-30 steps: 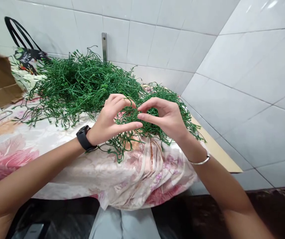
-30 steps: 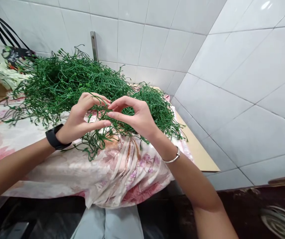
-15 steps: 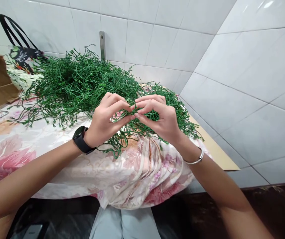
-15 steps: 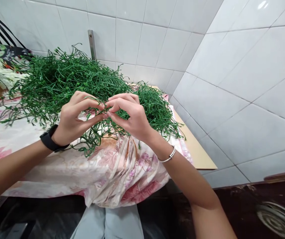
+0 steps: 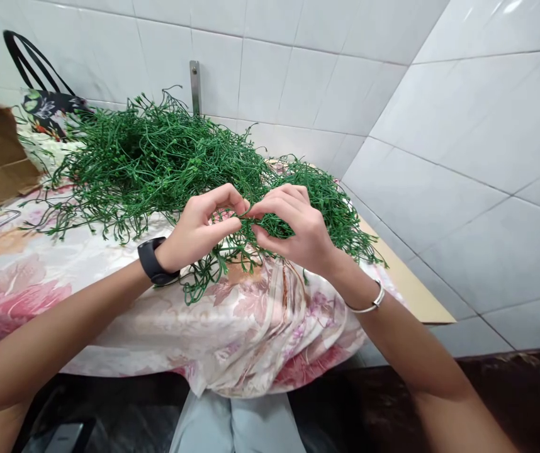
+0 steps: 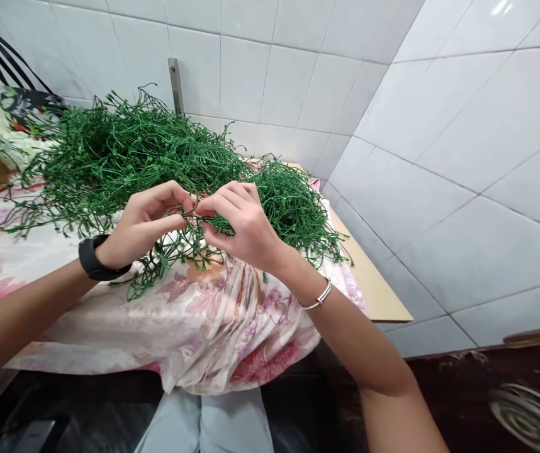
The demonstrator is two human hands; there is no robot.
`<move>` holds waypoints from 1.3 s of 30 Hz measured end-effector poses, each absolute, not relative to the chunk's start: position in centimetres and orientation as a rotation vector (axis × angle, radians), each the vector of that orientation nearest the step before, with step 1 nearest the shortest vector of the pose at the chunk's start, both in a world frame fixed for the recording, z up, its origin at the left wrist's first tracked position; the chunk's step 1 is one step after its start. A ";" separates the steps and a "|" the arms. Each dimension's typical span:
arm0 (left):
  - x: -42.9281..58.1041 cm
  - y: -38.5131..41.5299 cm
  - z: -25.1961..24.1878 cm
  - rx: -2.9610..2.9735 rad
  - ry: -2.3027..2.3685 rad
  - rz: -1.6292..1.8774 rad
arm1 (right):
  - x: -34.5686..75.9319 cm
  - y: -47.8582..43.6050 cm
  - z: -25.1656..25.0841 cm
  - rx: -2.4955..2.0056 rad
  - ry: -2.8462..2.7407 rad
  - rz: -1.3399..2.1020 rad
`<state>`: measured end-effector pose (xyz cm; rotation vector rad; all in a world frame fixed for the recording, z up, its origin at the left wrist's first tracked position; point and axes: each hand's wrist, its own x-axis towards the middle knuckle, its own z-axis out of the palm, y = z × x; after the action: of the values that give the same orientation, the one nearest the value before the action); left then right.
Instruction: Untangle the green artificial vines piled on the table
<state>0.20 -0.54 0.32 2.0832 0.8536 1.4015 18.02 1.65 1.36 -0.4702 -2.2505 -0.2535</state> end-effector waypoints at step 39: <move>0.6 -0.6 0.4 1.876 0.888 1.186 | 18.6 2.1 1.5 -0.391 -2.206 -0.016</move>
<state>0.55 -0.60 0.38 1.8759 0.8878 1.1859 18.55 2.08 1.55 -0.3911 -2.2062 -0.0162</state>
